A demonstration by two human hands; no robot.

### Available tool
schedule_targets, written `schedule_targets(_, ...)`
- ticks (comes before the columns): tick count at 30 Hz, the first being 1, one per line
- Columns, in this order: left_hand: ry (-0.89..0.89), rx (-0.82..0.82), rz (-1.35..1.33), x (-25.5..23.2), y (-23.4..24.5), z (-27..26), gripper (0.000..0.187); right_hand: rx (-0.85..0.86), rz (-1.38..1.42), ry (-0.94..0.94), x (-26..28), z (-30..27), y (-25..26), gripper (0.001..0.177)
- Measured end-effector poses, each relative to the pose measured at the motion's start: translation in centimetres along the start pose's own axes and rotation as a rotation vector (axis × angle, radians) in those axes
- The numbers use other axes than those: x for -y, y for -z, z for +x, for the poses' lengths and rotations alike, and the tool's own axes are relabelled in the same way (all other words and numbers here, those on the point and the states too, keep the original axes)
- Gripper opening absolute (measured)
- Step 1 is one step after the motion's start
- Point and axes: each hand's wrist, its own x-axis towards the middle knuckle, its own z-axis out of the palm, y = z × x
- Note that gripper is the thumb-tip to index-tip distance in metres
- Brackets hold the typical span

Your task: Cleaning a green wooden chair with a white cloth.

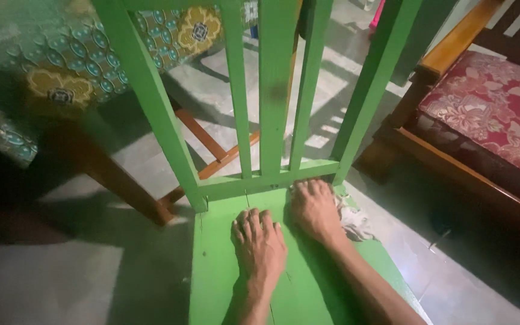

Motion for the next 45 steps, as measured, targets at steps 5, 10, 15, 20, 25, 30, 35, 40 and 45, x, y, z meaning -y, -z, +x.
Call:
schedule_targets(5,0.038,0.019,-0.029,-0.1,-0.1,-0.1,0.04,-0.103,-0.01,0.178,1.7,-1.9,0.2,0.041)
schedule_targets(10,0.024,-0.004,-0.025,0.0,-0.7,-0.2,0.04,-0.151,0.235,-0.046,-0.1,-1.9,-0.7,0.037)
schedule_targets(15,0.029,-0.038,-0.052,0.1,-0.8,-0.3,0.039,-0.261,0.584,-0.521,1.5,-1.2,-0.2,0.031)
schedule_targets(20,0.019,0.022,-0.037,0.2,-0.5,-0.1,0.05,-0.433,1.282,-1.017,-4.2,0.0,-5.7,0.03)
schedule_targets(25,0.014,-0.019,-0.068,0.2,-0.4,-0.2,0.045,-0.475,2.222,-1.1,-6.1,2.1,-4.4,0.028)
schedule_targets(30,0.023,0.003,-0.061,0.3,-0.3,0.1,0.042,-0.504,2.282,-0.857,-6.8,2.3,-7.3,0.026)
schedule_targets(35,0.018,0.009,-0.041,-0.1,0.3,0.2,0.042,-0.348,2.005,-0.974,-4.8,1.7,-5.0,0.029)
schedule_targets(40,0.01,0.029,-0.012,0.3,-0.8,-0.1,0.041,-0.352,2.171,-0.805,-6.8,1.7,-7.1,0.024)
schedule_targets(45,0.04,0.032,-0.033,-0.2,0.0,0.0,0.045,-0.471,2.049,-0.723,-2.8,1.8,-7.1,0.028)
